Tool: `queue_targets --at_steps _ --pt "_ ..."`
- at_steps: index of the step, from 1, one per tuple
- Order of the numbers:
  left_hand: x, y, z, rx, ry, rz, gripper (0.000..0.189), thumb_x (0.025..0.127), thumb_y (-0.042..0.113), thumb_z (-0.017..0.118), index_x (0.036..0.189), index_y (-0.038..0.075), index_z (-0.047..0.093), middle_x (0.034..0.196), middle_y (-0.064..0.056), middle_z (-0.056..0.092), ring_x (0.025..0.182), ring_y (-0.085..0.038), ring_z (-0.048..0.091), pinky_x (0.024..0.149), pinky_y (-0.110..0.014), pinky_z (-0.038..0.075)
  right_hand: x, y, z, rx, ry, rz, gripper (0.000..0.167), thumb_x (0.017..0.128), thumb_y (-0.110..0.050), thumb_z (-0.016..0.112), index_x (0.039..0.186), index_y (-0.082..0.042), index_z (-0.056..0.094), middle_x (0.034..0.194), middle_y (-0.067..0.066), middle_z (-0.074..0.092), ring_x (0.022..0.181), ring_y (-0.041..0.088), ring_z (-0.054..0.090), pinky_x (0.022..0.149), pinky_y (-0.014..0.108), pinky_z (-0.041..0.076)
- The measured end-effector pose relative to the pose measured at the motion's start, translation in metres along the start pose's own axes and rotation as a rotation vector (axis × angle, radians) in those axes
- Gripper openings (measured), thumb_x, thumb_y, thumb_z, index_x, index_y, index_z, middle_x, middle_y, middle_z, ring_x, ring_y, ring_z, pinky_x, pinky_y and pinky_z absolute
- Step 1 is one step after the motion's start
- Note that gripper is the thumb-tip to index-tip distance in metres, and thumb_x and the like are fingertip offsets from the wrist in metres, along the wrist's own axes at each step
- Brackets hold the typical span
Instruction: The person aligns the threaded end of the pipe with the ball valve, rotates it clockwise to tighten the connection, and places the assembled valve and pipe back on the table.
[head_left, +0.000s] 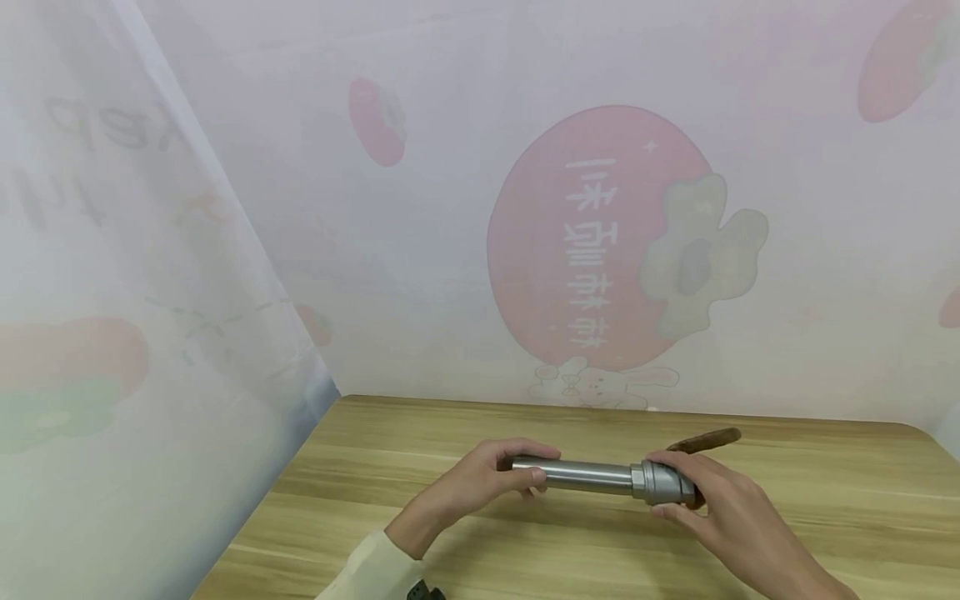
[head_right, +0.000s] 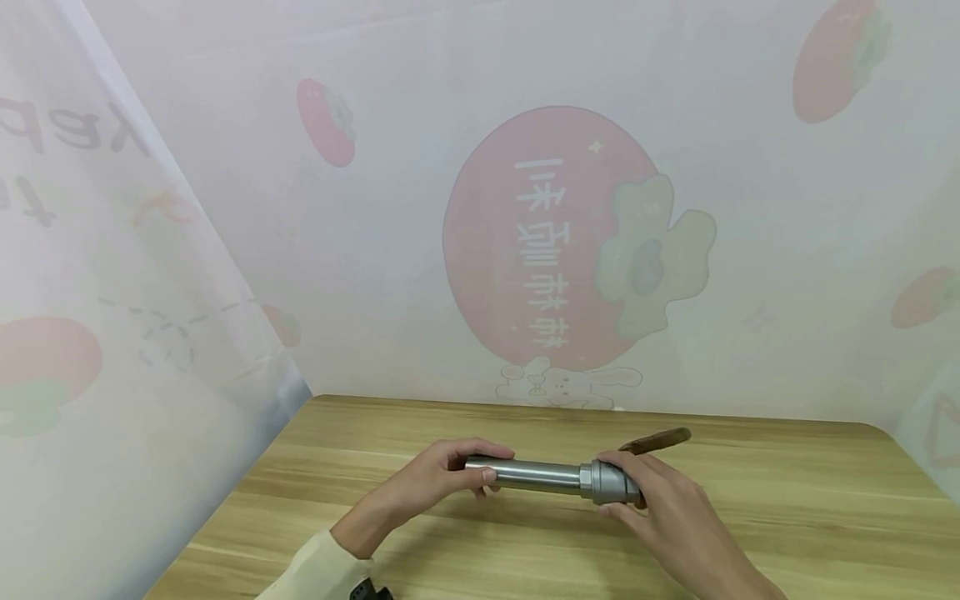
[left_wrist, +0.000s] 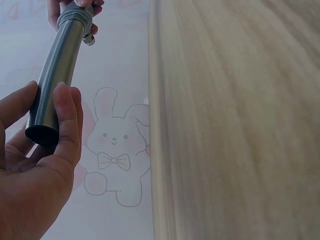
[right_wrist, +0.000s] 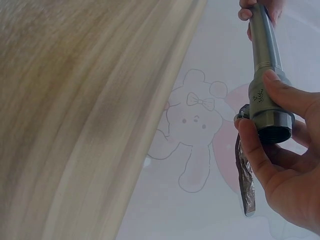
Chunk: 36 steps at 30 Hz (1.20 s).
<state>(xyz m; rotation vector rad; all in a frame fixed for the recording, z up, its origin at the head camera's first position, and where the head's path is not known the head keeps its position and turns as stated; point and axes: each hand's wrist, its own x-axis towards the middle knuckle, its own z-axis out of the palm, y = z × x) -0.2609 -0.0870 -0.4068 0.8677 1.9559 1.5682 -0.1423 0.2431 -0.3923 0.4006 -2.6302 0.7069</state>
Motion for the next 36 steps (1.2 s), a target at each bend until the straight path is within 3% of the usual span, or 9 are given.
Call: queue_targets --at_steps 7,14,20,23,29,36 --pt "0.0010 -0.0016 0.0002 0.006 0.000 0.011 0.040 0.108 0.021 0.070 0.147 0.013 0.068 0.134 -0.009 0.072 0.113 -0.038 0.072 0.102 -0.062 0.059 -0.0002 0.0005 0.0004 -0.002 0.014 -0.009 0.055 0.083 -0.028 0.095 0.133 -0.022 0.072 0.120 -0.005 0.077 0.089 -0.002 0.064 0.068 0.024 0.057" --pt "0.0014 -0.0033 0.0001 0.019 0.002 0.027 0.042 0.107 0.021 0.072 0.148 0.012 0.068 0.136 -0.006 0.071 0.114 -0.043 0.070 0.094 -0.043 0.064 0.0000 0.0007 0.0007 0.009 0.012 -0.010 0.054 0.084 -0.027 0.095 0.132 -0.020 0.073 0.120 -0.005 0.077 0.089 -0.003 0.064 0.068 0.023 0.057" --pt "0.0010 -0.0034 0.0015 0.016 0.005 0.033 0.041 0.106 0.020 0.073 0.146 0.016 0.069 0.136 -0.004 0.071 0.115 -0.044 0.068 0.094 -0.037 0.064 -0.0006 0.0005 0.0003 0.012 0.004 0.006 0.054 0.084 -0.027 0.094 0.132 -0.020 0.073 0.120 -0.005 0.077 0.088 -0.004 0.062 0.068 0.024 0.057" --pt "0.0009 -0.0037 0.0015 0.019 0.008 0.036 0.040 0.105 0.020 0.074 0.145 0.018 0.070 0.135 -0.004 0.071 0.112 -0.039 0.070 0.093 -0.031 0.062 -0.0007 0.0003 0.0001 0.016 -0.001 0.011 0.053 0.085 -0.028 0.094 0.133 -0.019 0.073 0.120 -0.004 0.077 0.089 -0.004 0.062 0.068 0.024 0.057" --pt "0.0008 -0.0042 0.0010 0.038 0.015 0.038 0.039 0.103 0.019 0.076 0.142 0.021 0.072 0.134 -0.003 0.072 0.105 -0.017 0.071 0.091 -0.027 0.061 -0.0008 0.0002 0.0002 0.025 -0.010 0.016 0.054 0.085 -0.028 0.093 0.134 -0.019 0.072 0.122 -0.004 0.077 0.091 -0.003 0.065 0.069 0.024 0.058" --pt "-0.0002 -0.0025 0.0010 0.047 0.016 0.045 0.039 0.102 0.017 0.078 0.141 0.019 0.072 0.137 -0.006 0.071 0.109 -0.016 0.071 0.093 -0.027 0.061 -0.0005 0.0010 0.0012 0.001 0.019 -0.024 0.056 0.083 -0.024 0.095 0.134 -0.022 0.072 0.120 -0.005 0.077 0.090 -0.003 0.064 0.069 0.022 0.057"
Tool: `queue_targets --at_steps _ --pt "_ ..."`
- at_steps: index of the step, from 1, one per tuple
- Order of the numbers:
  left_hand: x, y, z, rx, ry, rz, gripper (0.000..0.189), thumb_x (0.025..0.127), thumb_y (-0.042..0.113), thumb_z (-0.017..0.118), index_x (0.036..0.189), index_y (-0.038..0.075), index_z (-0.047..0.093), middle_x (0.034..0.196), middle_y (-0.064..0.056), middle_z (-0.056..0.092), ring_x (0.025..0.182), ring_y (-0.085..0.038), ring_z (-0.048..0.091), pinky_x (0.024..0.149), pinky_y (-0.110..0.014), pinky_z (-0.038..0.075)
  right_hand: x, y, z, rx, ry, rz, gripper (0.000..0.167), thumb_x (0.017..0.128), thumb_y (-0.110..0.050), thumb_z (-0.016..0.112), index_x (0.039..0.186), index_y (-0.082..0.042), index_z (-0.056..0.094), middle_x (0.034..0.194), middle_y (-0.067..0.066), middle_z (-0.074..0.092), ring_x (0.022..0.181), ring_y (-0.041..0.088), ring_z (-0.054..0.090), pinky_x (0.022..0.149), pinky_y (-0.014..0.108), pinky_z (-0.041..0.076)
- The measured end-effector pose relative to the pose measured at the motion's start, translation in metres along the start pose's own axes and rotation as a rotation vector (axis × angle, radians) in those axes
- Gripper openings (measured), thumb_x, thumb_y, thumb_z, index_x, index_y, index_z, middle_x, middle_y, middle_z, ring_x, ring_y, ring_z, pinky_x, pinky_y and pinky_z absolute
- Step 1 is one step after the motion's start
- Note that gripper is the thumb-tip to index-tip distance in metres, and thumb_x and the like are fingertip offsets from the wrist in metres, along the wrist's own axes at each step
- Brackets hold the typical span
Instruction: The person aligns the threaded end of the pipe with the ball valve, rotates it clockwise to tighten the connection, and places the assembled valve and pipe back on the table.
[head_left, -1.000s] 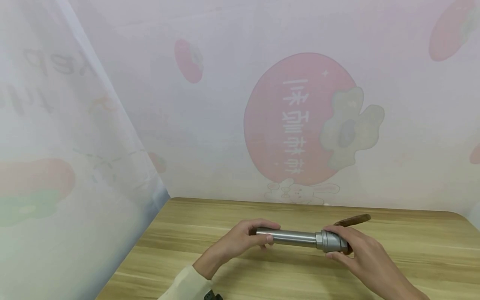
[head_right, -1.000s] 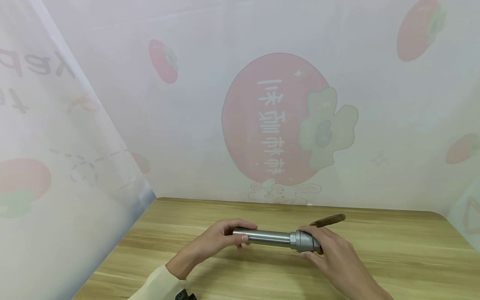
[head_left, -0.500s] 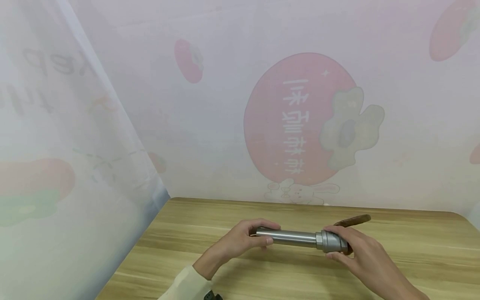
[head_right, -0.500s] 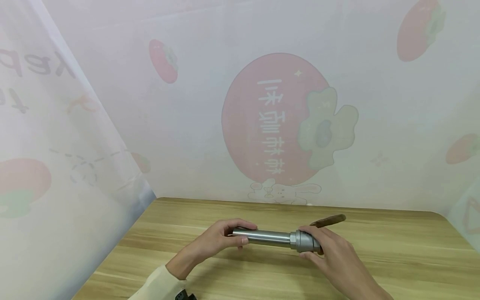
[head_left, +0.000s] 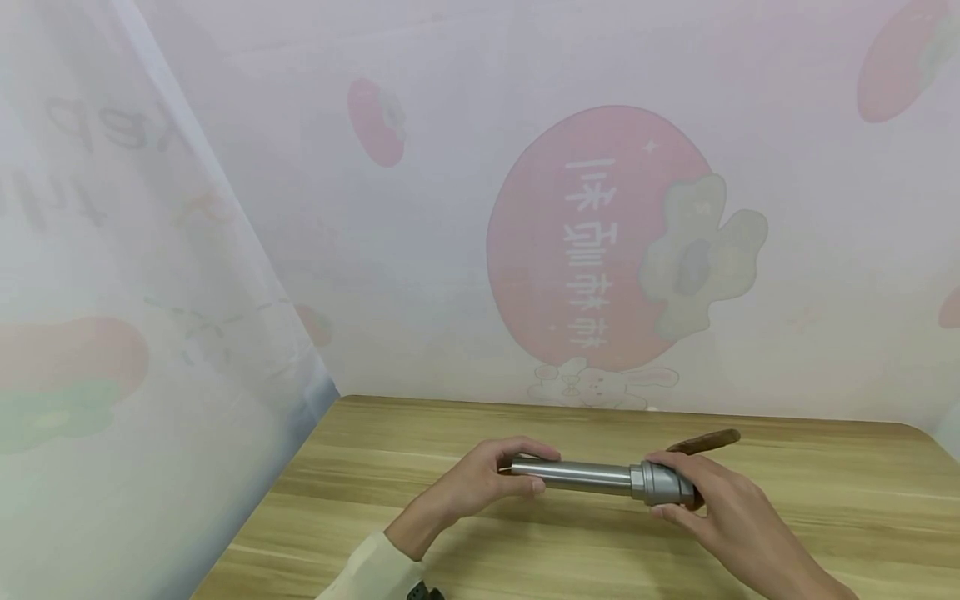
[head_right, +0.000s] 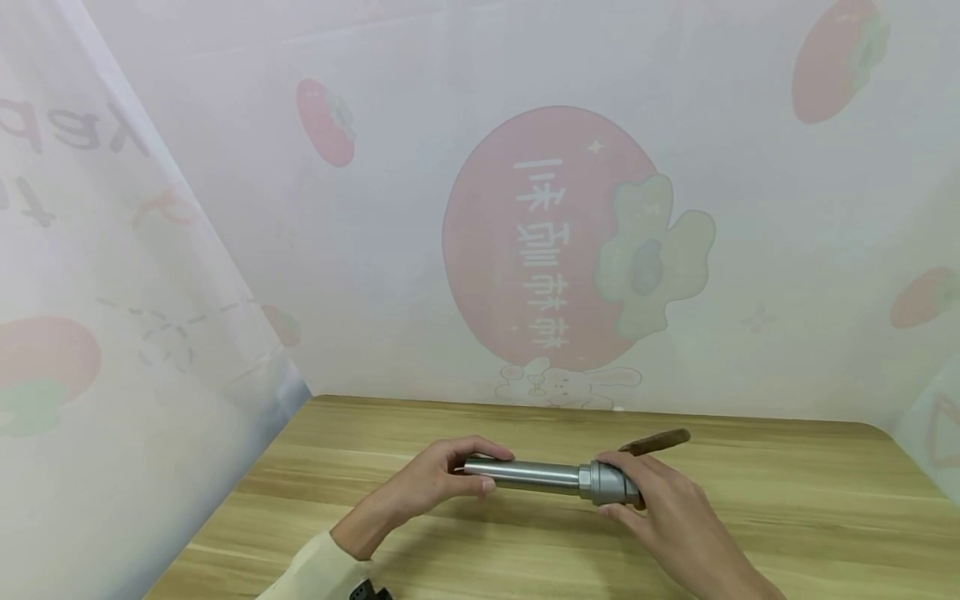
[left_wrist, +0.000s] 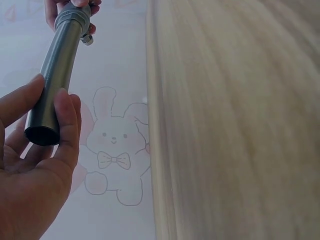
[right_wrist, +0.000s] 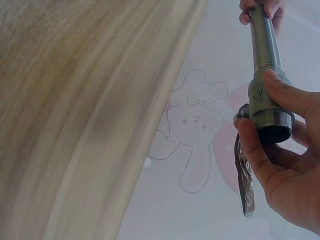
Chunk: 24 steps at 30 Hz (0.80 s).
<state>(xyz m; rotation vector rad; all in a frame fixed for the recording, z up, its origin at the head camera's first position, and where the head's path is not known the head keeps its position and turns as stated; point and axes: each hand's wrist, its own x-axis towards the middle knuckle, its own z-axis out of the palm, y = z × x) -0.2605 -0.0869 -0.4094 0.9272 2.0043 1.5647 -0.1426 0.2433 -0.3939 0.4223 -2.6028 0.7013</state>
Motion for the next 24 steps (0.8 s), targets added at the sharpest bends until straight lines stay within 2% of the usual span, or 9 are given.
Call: queue_targets --at_steps 4,10,15,20,24 --pt "0.0011 -0.0005 0.0002 0.015 0.006 0.008 0.040 0.101 0.015 0.079 0.140 0.019 0.072 0.138 -0.005 0.071 0.111 -0.016 0.071 0.094 -0.027 0.061 0.0000 0.0003 0.0000 0.002 -0.004 0.005 0.055 0.083 -0.025 0.095 0.133 -0.022 0.072 0.120 -0.005 0.077 0.090 -0.003 0.064 0.069 0.023 0.057" --pt "0.0031 -0.0001 0.0006 0.097 0.016 0.037 0.043 0.101 0.014 0.078 0.144 0.016 0.070 0.139 -0.007 0.072 0.112 -0.013 0.070 0.095 -0.024 0.058 0.0001 0.0009 0.0001 0.001 -0.011 0.011 0.053 0.084 -0.026 0.094 0.132 -0.019 0.073 0.119 -0.004 0.077 0.090 -0.002 0.064 0.069 0.023 0.058" --pt "0.0027 0.0005 0.0006 0.169 0.012 0.015 0.041 0.102 0.018 0.078 0.142 0.020 0.071 0.135 -0.004 0.073 0.109 -0.010 0.070 0.094 -0.022 0.057 -0.0005 0.0011 0.0002 -0.002 -0.007 0.004 0.052 0.084 -0.025 0.094 0.131 -0.017 0.073 0.120 -0.004 0.077 0.091 -0.002 0.065 0.069 0.022 0.057" --pt "0.0014 0.0009 0.0006 0.170 0.012 -0.003 0.038 0.102 0.020 0.079 0.140 0.023 0.074 0.134 -0.002 0.075 0.108 -0.009 0.070 0.094 -0.022 0.056 -0.0008 0.0008 0.0004 -0.003 -0.002 -0.004 0.053 0.084 -0.024 0.095 0.132 -0.018 0.073 0.121 -0.003 0.078 0.092 -0.001 0.067 0.069 0.022 0.058" --pt "0.0003 0.0018 0.0012 0.141 0.017 -0.002 0.038 0.102 0.019 0.079 0.140 0.021 0.074 0.133 -0.003 0.075 0.106 -0.010 0.071 0.092 -0.022 0.058 -0.0004 0.0003 0.0005 -0.007 0.000 -0.005 0.054 0.083 -0.024 0.095 0.132 -0.018 0.073 0.121 -0.003 0.077 0.093 0.000 0.068 0.070 0.022 0.058"
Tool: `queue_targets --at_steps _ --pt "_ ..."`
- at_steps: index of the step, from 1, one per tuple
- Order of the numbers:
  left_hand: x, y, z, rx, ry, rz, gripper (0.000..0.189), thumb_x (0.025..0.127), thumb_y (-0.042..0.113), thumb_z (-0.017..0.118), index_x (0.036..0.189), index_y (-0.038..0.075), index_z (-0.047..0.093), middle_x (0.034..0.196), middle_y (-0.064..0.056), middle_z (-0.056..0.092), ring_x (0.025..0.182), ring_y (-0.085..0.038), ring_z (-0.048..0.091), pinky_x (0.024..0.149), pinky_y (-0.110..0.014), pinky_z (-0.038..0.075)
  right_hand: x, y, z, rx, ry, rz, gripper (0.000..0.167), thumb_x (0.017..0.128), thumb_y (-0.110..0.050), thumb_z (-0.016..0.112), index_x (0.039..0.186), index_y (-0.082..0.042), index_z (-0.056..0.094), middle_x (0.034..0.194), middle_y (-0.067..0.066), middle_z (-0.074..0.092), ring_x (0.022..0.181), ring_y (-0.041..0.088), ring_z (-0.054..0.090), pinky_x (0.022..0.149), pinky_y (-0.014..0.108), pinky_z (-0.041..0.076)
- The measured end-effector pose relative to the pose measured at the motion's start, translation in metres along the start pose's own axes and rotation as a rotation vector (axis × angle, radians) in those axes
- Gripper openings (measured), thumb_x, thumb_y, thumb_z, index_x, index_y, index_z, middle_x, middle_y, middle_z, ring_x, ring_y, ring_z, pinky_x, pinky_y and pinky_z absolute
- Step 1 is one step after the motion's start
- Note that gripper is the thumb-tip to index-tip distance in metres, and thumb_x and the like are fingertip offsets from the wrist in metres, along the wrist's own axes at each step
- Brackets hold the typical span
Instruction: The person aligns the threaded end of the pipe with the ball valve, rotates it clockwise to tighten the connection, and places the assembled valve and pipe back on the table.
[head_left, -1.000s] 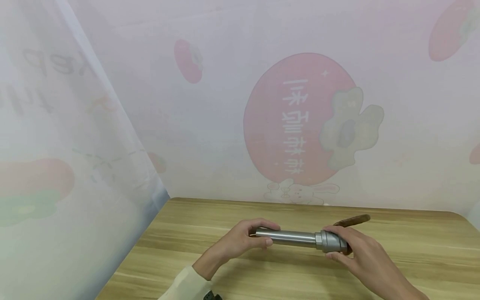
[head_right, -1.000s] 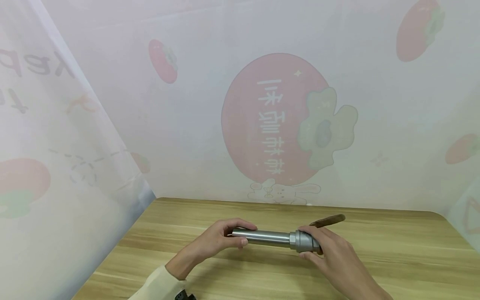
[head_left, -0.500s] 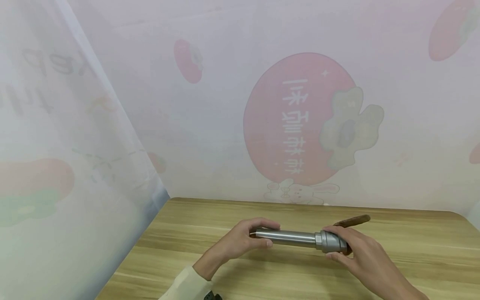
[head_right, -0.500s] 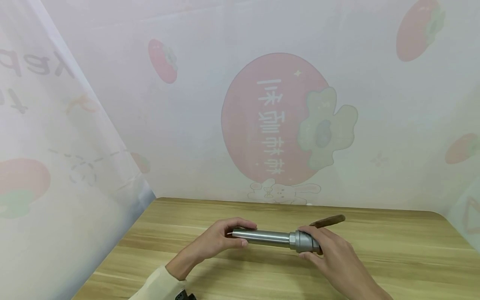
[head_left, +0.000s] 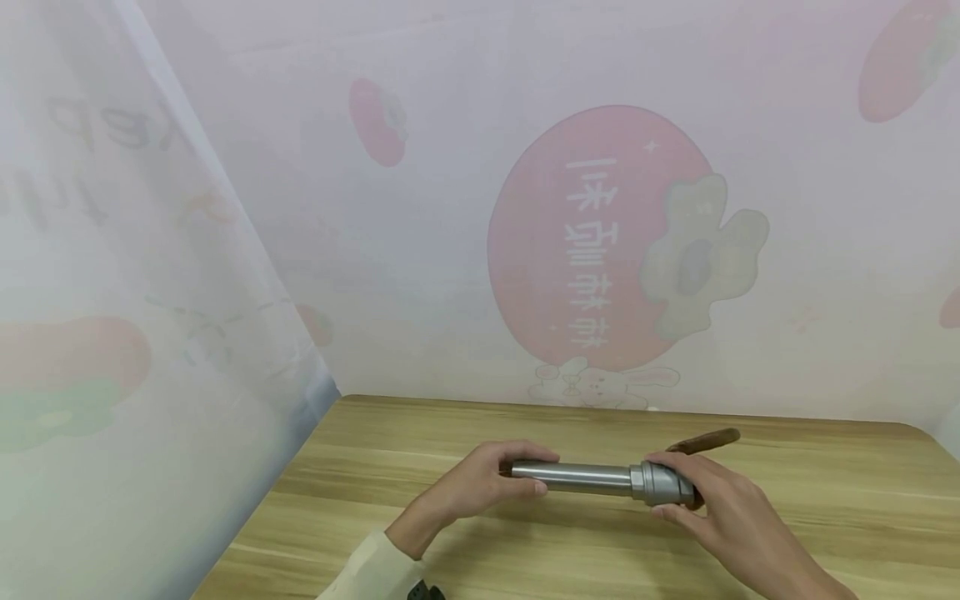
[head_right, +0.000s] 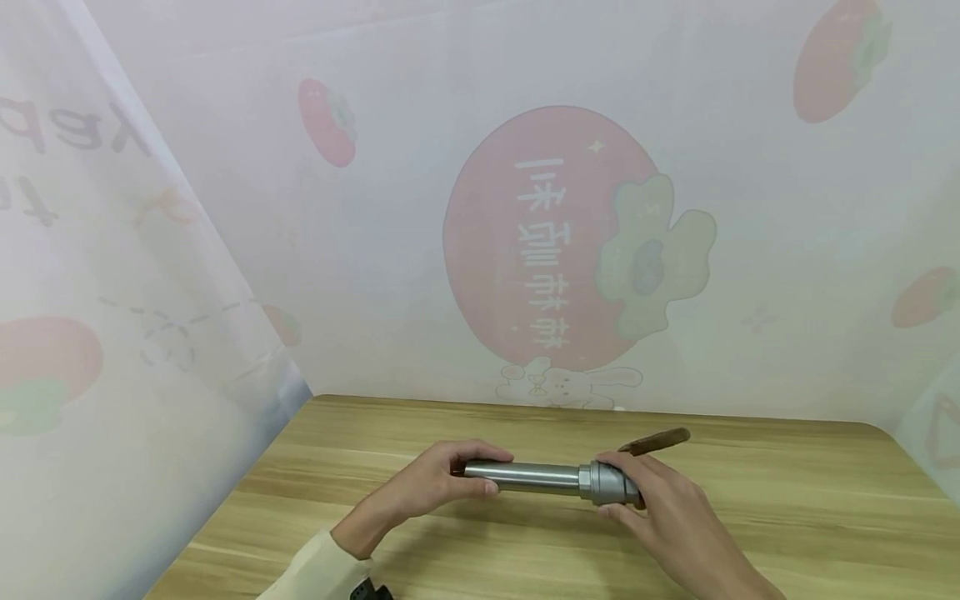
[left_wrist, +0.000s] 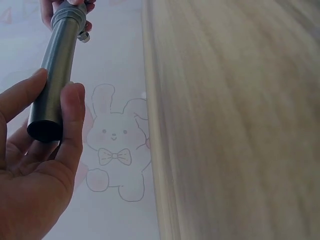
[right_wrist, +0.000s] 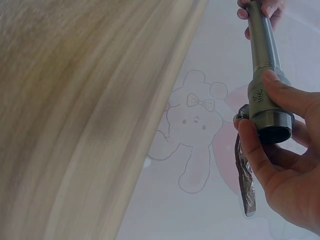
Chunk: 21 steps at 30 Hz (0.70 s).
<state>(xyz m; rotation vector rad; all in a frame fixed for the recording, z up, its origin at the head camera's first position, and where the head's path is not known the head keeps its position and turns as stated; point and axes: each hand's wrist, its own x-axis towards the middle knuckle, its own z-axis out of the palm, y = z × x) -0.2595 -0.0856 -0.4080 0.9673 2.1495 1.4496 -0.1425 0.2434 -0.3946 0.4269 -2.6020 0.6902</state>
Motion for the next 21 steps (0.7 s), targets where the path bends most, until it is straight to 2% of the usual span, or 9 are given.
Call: queue_targets --at_steps 6,13,21 --pt "0.0001 -0.0001 -0.0008 -0.074 -0.010 -0.015 0.039 0.103 0.020 0.078 0.141 0.019 0.073 0.130 -0.005 0.074 0.098 -0.015 0.074 0.087 -0.030 0.064 0.0004 -0.0002 -0.0006 -0.006 -0.007 0.004 0.053 0.083 -0.024 0.095 0.131 -0.017 0.073 0.120 -0.003 0.078 0.092 0.000 0.067 0.069 0.022 0.058" --pt "0.0008 -0.0022 -0.0035 -0.121 -0.035 -0.007 0.035 0.111 0.026 0.065 0.144 0.016 0.071 0.133 -0.009 0.074 0.113 -0.043 0.072 0.097 -0.060 0.062 0.0003 -0.0010 -0.0009 0.006 -0.008 0.010 0.053 0.084 -0.023 0.095 0.131 -0.018 0.073 0.120 -0.003 0.078 0.090 -0.002 0.066 0.068 0.023 0.057" --pt "0.0006 -0.0024 -0.0042 -0.133 -0.038 -0.001 0.035 0.112 0.024 0.063 0.145 0.013 0.070 0.138 -0.012 0.072 0.111 -0.038 0.072 0.100 -0.064 0.059 0.0004 -0.0016 -0.0011 -0.004 0.007 0.007 0.054 0.082 -0.023 0.096 0.131 -0.018 0.073 0.119 -0.004 0.077 0.090 -0.001 0.066 0.068 0.025 0.059"
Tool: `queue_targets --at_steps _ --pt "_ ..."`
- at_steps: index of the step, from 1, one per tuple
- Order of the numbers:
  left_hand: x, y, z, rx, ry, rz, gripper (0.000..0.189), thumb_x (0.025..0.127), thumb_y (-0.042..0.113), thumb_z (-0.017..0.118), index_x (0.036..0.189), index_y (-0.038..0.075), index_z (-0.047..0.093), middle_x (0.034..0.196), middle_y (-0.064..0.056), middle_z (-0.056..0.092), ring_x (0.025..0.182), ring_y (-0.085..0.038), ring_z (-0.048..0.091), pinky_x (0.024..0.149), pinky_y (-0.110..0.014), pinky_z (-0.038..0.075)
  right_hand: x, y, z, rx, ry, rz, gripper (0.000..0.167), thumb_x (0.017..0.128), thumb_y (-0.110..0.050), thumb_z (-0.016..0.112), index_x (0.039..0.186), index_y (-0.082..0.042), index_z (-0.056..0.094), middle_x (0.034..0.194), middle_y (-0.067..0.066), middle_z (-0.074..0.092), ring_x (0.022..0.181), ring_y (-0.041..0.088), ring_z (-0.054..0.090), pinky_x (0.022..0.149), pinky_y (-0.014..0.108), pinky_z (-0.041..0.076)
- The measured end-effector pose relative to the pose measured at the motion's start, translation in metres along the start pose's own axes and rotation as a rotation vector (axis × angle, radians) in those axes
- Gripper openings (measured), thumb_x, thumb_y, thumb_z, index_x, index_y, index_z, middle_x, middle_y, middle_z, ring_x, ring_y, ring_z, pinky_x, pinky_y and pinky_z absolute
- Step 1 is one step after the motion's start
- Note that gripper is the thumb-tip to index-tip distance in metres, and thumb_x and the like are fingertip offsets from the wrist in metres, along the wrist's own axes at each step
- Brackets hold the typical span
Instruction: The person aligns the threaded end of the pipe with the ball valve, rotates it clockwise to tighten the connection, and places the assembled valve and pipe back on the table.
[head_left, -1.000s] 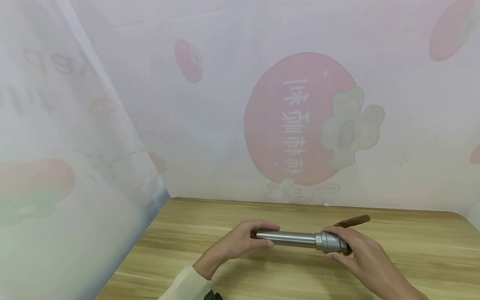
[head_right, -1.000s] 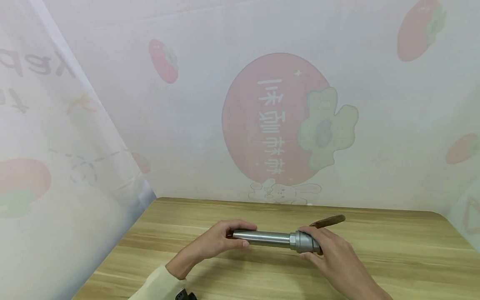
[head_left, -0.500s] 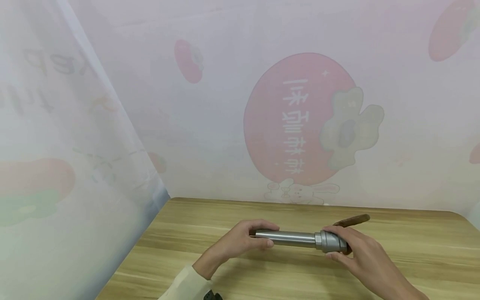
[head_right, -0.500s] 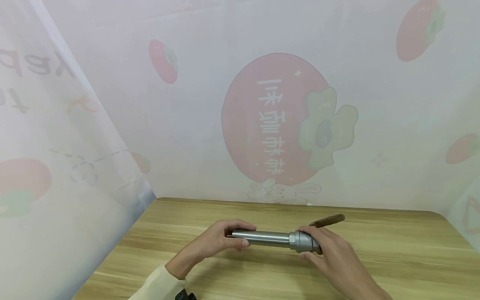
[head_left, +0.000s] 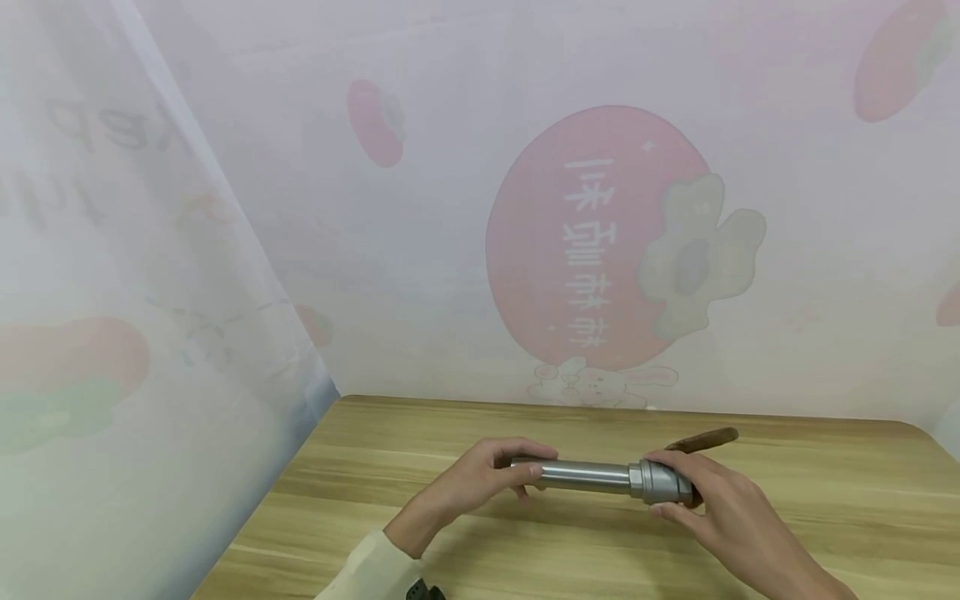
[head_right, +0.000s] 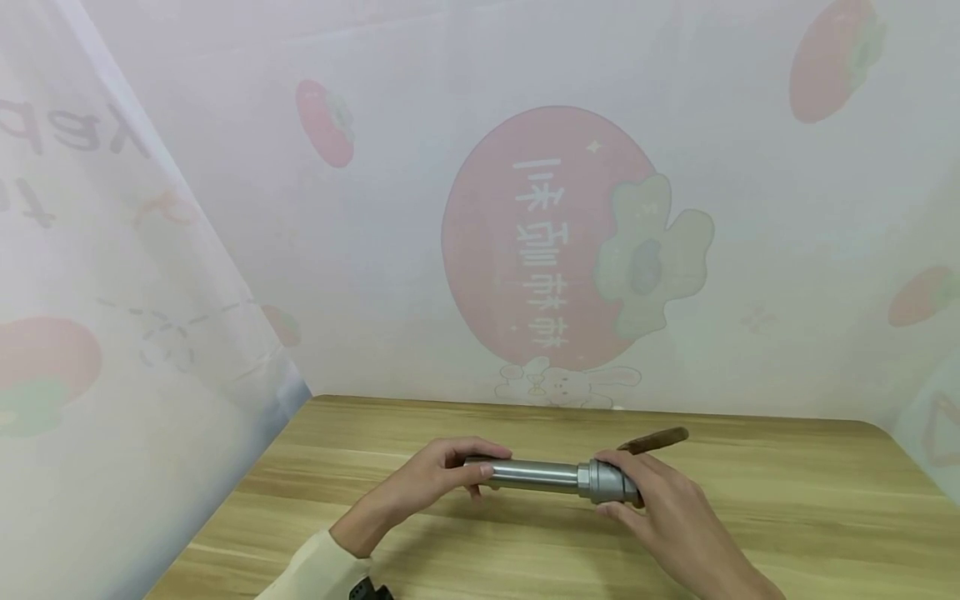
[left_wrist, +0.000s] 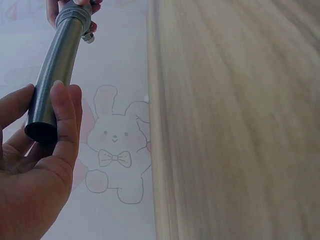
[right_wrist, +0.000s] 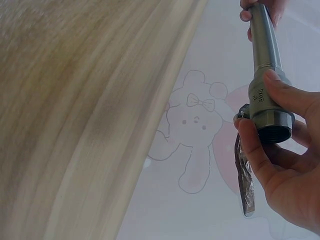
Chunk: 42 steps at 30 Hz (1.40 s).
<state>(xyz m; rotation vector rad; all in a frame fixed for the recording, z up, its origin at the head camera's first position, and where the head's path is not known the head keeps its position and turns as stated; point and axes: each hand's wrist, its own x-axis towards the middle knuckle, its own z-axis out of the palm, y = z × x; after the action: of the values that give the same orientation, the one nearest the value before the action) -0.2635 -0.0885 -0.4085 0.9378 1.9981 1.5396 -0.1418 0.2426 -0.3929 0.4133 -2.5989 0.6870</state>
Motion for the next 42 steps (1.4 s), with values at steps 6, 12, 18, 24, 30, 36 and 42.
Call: queue_targets --at_steps 6,12,18,24,30,36,42 --pt "0.0005 0.0006 0.0002 -0.005 -0.009 0.006 0.037 0.112 0.022 0.064 0.147 0.010 0.068 0.143 -0.013 0.069 0.115 -0.038 0.071 0.101 -0.062 0.060 0.0001 0.0009 -0.0001 0.000 -0.006 0.000 0.054 0.082 -0.024 0.096 0.131 -0.020 0.073 0.118 -0.005 0.078 0.090 -0.002 0.065 0.068 0.024 0.058" --pt "0.0006 0.0002 0.0004 0.002 -0.007 0.011 0.039 0.111 0.023 0.066 0.147 0.008 0.068 0.143 -0.014 0.069 0.116 -0.039 0.071 0.098 -0.051 0.064 0.0006 0.0010 -0.0001 -0.002 -0.027 0.012 0.054 0.083 -0.026 0.095 0.132 -0.021 0.073 0.119 -0.004 0.078 0.089 -0.002 0.065 0.069 0.025 0.058" --pt "-0.0003 0.0005 0.0006 0.013 0.004 0.007 0.038 0.110 0.023 0.067 0.146 0.010 0.069 0.143 -0.012 0.070 0.114 -0.036 0.071 0.095 -0.040 0.064 0.0006 0.0014 -0.0003 -0.006 -0.013 0.006 0.054 0.083 -0.028 0.095 0.132 -0.023 0.073 0.118 -0.007 0.077 0.090 -0.003 0.063 0.069 0.024 0.056" --pt "0.0004 0.0002 0.0009 0.011 0.009 0.010 0.038 0.109 0.021 0.069 0.145 0.011 0.070 0.141 -0.012 0.071 0.112 -0.034 0.072 0.094 -0.034 0.064 0.0006 0.0013 -0.0002 -0.012 -0.011 0.000 0.055 0.083 -0.027 0.095 0.133 -0.023 0.073 0.118 -0.006 0.078 0.090 -0.002 0.064 0.068 0.024 0.056" --pt "0.0001 0.0001 0.0004 0.023 0.012 0.019 0.037 0.108 0.022 0.070 0.144 0.015 0.071 0.138 -0.009 0.072 0.109 -0.038 0.072 0.093 -0.027 0.060 0.0004 0.0011 -0.0002 -0.016 -0.014 0.000 0.055 0.083 -0.027 0.095 0.133 -0.022 0.073 0.118 -0.006 0.077 0.090 -0.002 0.064 0.069 0.023 0.056" --pt "-0.0005 0.0009 0.0009 0.012 0.009 0.012 0.036 0.106 0.022 0.072 0.142 0.021 0.072 0.138 -0.003 0.072 0.113 -0.047 0.070 0.096 -0.027 0.059 0.0006 0.0008 0.0000 -0.017 -0.012 0.002 0.055 0.083 -0.027 0.096 0.132 -0.023 0.073 0.118 -0.006 0.077 0.090 -0.002 0.064 0.069 0.023 0.056" --pt "-0.0007 0.0014 0.0018 0.009 0.007 0.016 0.037 0.106 0.022 0.073 0.142 0.020 0.072 0.138 -0.003 0.072 0.113 -0.049 0.070 0.096 -0.027 0.058 0.0003 0.0006 -0.0001 -0.015 -0.015 0.005 0.054 0.083 -0.027 0.095 0.132 -0.023 0.073 0.118 -0.006 0.078 0.090 -0.001 0.065 0.069 0.023 0.057"
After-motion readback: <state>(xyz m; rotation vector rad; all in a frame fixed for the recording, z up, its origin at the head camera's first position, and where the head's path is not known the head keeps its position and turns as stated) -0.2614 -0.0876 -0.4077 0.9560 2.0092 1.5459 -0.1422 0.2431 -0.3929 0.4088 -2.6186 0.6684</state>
